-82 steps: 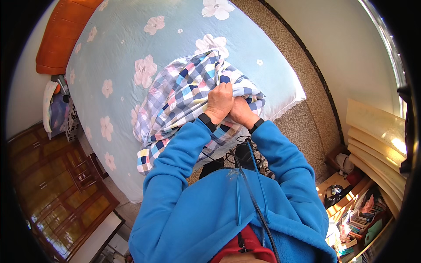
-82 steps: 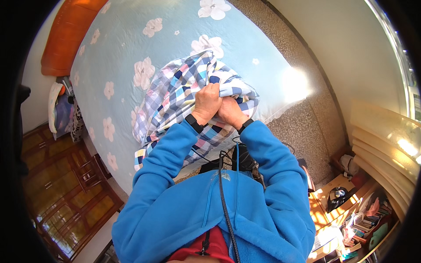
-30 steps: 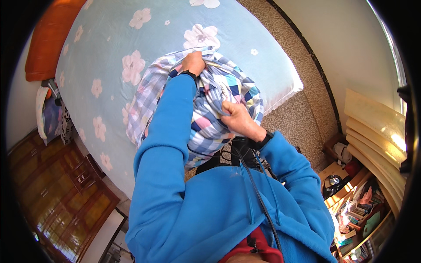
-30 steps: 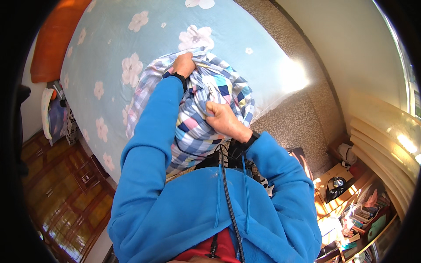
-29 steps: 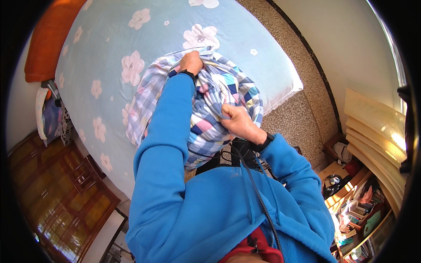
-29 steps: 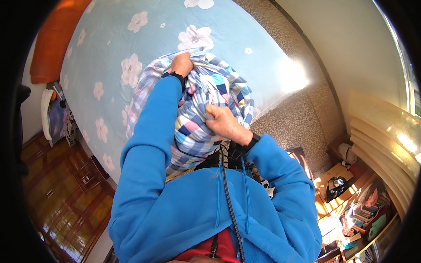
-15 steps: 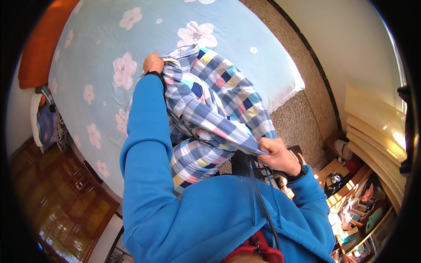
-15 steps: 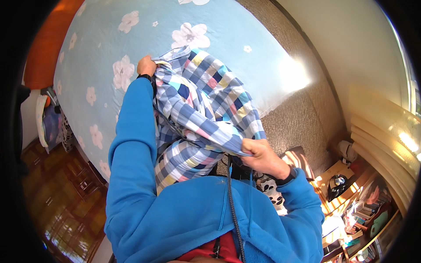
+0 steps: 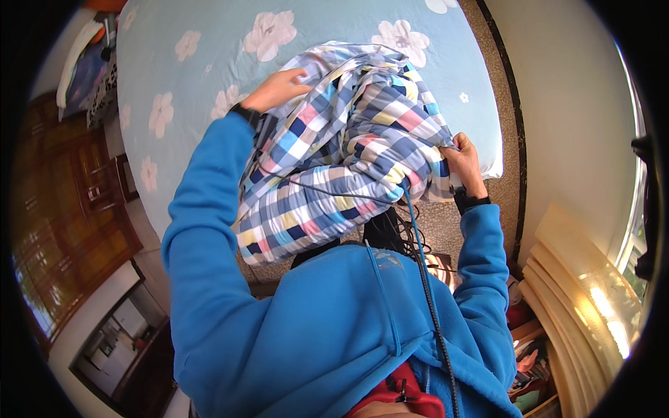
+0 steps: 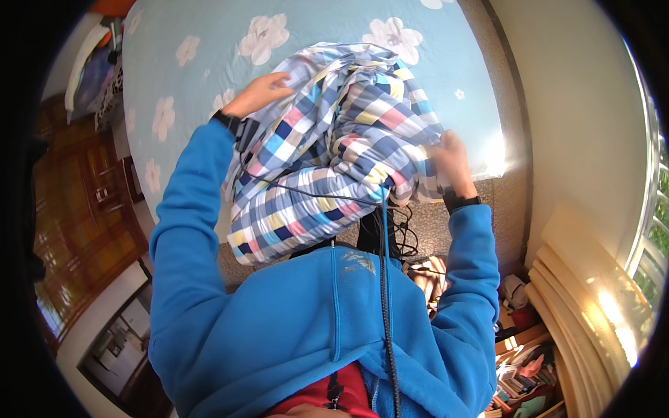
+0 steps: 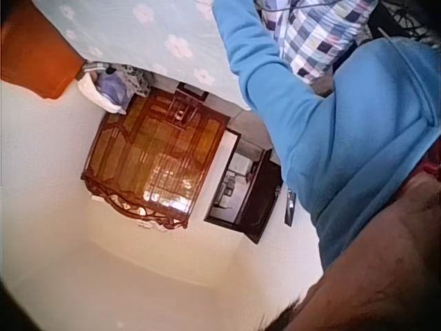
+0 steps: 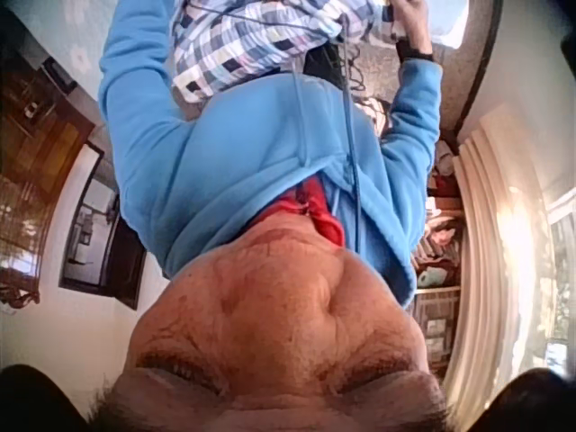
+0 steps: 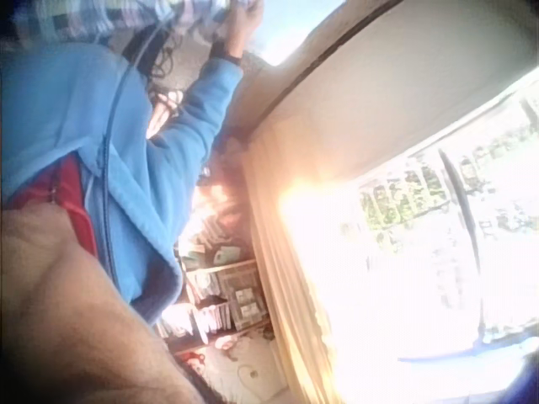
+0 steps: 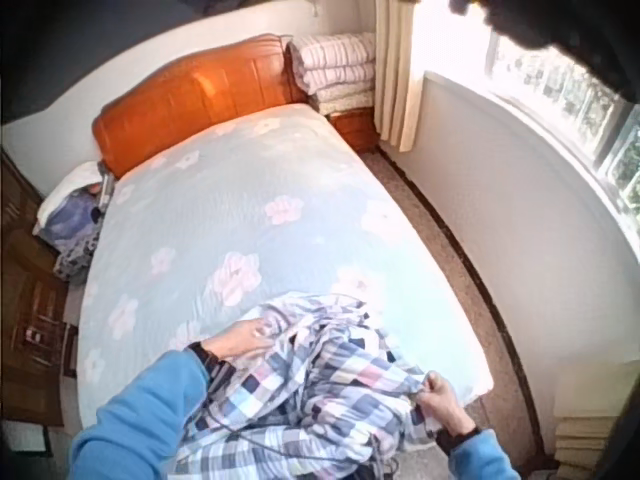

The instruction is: The person folds a multicolored checkered blanket on a bed. They repeatedly smooth, align, and fold the blanket into a compact shape, then unfold and refold it several times before leaving it partially folded on the bed.

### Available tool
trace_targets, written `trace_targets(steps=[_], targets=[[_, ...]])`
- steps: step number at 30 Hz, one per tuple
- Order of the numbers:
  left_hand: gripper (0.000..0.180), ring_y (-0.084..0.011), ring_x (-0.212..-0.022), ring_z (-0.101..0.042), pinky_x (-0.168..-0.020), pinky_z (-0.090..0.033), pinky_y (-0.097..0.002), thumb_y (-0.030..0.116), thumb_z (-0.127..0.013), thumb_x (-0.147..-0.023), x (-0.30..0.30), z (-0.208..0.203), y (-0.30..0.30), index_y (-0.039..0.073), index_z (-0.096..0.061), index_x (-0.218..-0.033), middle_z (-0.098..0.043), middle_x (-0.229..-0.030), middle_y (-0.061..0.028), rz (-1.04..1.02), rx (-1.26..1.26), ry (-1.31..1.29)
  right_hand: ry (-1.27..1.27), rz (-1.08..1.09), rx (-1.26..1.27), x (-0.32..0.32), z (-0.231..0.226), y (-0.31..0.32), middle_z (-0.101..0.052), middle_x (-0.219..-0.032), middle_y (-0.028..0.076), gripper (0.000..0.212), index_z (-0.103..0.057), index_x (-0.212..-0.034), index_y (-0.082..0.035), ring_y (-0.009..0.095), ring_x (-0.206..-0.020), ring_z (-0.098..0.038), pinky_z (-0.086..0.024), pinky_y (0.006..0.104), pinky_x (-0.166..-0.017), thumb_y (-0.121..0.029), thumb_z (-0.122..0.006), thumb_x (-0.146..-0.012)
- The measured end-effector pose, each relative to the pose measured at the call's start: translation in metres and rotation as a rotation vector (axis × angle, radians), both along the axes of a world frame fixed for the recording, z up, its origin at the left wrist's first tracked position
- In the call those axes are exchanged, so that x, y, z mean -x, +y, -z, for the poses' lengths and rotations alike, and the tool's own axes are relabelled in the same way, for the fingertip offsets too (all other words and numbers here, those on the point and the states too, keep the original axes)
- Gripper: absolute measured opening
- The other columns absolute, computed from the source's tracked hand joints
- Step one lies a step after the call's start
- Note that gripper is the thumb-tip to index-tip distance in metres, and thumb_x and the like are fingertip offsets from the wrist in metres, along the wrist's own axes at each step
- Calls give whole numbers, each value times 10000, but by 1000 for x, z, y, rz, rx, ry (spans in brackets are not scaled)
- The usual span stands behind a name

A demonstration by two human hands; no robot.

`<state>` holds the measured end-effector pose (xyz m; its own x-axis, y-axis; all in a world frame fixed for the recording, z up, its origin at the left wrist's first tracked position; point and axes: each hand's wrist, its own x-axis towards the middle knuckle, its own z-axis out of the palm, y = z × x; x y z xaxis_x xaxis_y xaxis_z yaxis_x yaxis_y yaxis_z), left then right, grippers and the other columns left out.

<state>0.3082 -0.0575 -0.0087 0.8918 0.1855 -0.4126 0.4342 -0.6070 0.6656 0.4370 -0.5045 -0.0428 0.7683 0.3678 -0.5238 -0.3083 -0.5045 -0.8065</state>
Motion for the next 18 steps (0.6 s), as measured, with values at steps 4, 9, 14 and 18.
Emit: trace_targets(steps=[4,9,14,18], targets=[[413,-220,-847,-653,-738,-514,-327,267,-651,-870,103,-32,-17,16,-596,-1193,-665,-946,-132,-274,-83,-58,-200,-77,-37,8,-4,4,-449,-612,-43,288,-418,-733,-101,37,-508,-405,-299,236,-417,-102,-691,-825],[326,-116,-833,-591,-746,-486,-261,167,-657,-900,188,-44,-96,-12,-608,-1168,-641,-928,-48,-425,97,-65,-525,-240,216,14,-8,12,-574,-725,220,270,-507,-886,6,349,-674,-569,-472,407,-664,-185,-685,-817],[306,-138,-832,-609,-759,-496,-282,142,-661,-874,245,-48,-153,-37,-609,-1118,-670,-946,-106,-256,314,7,-677,-344,345,2,7,19,-635,-896,272,291,-532,-1001,15,422,-898,-631,-499,438,-762,-154,-673,-811],[298,-196,-735,-633,-682,-503,-314,159,-672,-852,274,-46,-139,-9,-632,-1096,-670,-870,-129,-435,272,58,-731,-381,321,-14,3,35,-619,-1114,275,445,-545,-1182,30,414,-1030,-609,-496,402,-888,-152,-665,-794]])
